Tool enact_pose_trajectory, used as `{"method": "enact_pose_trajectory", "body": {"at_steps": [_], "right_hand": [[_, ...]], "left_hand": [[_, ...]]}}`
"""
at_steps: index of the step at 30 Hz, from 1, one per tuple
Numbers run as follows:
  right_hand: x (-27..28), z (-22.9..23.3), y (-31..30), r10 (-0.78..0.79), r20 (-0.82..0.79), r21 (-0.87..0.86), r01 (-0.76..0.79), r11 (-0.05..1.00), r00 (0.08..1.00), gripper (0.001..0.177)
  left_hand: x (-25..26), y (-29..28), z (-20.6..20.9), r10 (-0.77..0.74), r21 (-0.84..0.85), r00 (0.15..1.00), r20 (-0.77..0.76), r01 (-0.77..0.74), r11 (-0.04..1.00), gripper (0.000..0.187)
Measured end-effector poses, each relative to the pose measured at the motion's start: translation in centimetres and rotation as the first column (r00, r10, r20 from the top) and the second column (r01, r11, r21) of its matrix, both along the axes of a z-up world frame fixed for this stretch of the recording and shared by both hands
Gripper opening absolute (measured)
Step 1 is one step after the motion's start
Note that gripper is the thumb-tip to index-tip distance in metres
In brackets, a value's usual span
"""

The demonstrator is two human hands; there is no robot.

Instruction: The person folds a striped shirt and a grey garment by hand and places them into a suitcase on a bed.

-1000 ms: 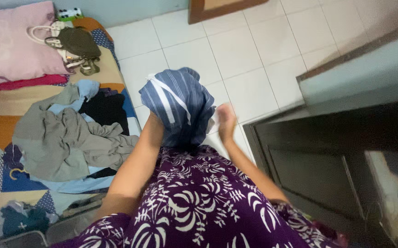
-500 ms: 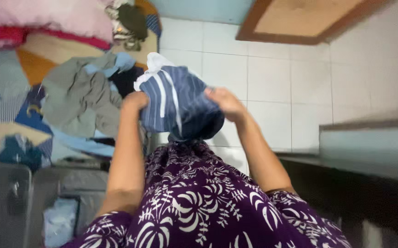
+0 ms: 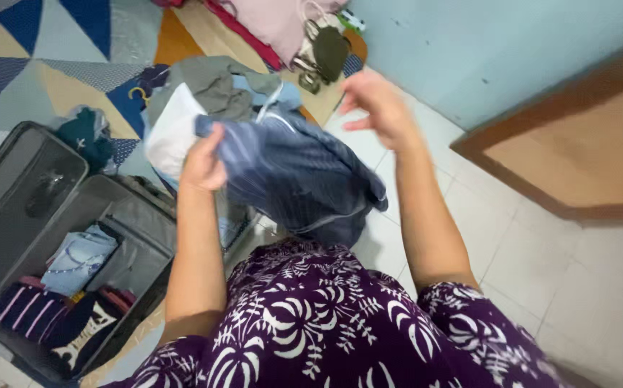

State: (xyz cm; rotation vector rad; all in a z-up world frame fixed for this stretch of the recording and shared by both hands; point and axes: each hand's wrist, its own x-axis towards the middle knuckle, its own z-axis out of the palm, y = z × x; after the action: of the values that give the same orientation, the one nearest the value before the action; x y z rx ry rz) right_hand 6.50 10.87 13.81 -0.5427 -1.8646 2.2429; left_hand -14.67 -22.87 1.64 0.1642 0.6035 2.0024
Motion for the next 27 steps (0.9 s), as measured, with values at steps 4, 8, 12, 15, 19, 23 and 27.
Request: {"method": "enact_pose_trajectory", "body": {"at_steps": [4, 8, 12, 15, 19, 23, 27], "right_hand": [[-7.3, -15.7, -1.6, 0.290, 0.246, 0.260, -0.351, 0.900, 0.925, 0.032], [-12.7, -24.5, -4.4, 0.409, 0.228, -0.275, -0.344, 0.898, 0.884, 0.035], [-16.9, -25.5, -7.6, 0.532, 0.092, -0.580, -0.389, 0.716, 0.842, 0.039], [-19.8, -24.4, -10.1, 0.615, 0.006, -0.685, -0.444, 0.577, 0.789, 0.042], [-22.5, -24.2, -10.7, 0.701, -0.041, -0.734, -0.498, 0.463, 0.712, 0.046], [-26.3, -25.1, -8.2, 0.673, 0.120, -0.447, -0.566, 0.693, 0.730, 0.048], [-31.1, -26.4, -10.1, 0.843, 0.160, -0.494, -0.698, 0.519, 0.514, 0.046]], "left_hand": [[0.1, 2.0, 1.3, -0.228, 0.176, 0.973, 0.038, 0.218, 0.960, 0.037], [-1.8, 0.9, 5.3, -0.028, -0.061, 0.999, -0.046, 0.025, 0.998, 0.037], [-2.6, -2.0, 8.9, 0.103, 0.077, 0.995, -0.002, -0.103, 0.992, 0.042], [-3.0, -3.7, 11.2, 0.338, 0.199, 0.939, 0.055, -0.342, 0.918, 0.041], [-2.9, -4.8, 13.0, 0.535, 0.250, 0.840, 0.085, -0.538, 0.805, 0.043], [-1.2, -4.0, 14.3, 0.706, 0.129, 0.704, 0.069, -0.709, 0.694, 0.055], [0.8, -1.4, 13.8, 0.737, 0.262, 0.670, 0.082, -0.728, 0.633, 0.049]]}}
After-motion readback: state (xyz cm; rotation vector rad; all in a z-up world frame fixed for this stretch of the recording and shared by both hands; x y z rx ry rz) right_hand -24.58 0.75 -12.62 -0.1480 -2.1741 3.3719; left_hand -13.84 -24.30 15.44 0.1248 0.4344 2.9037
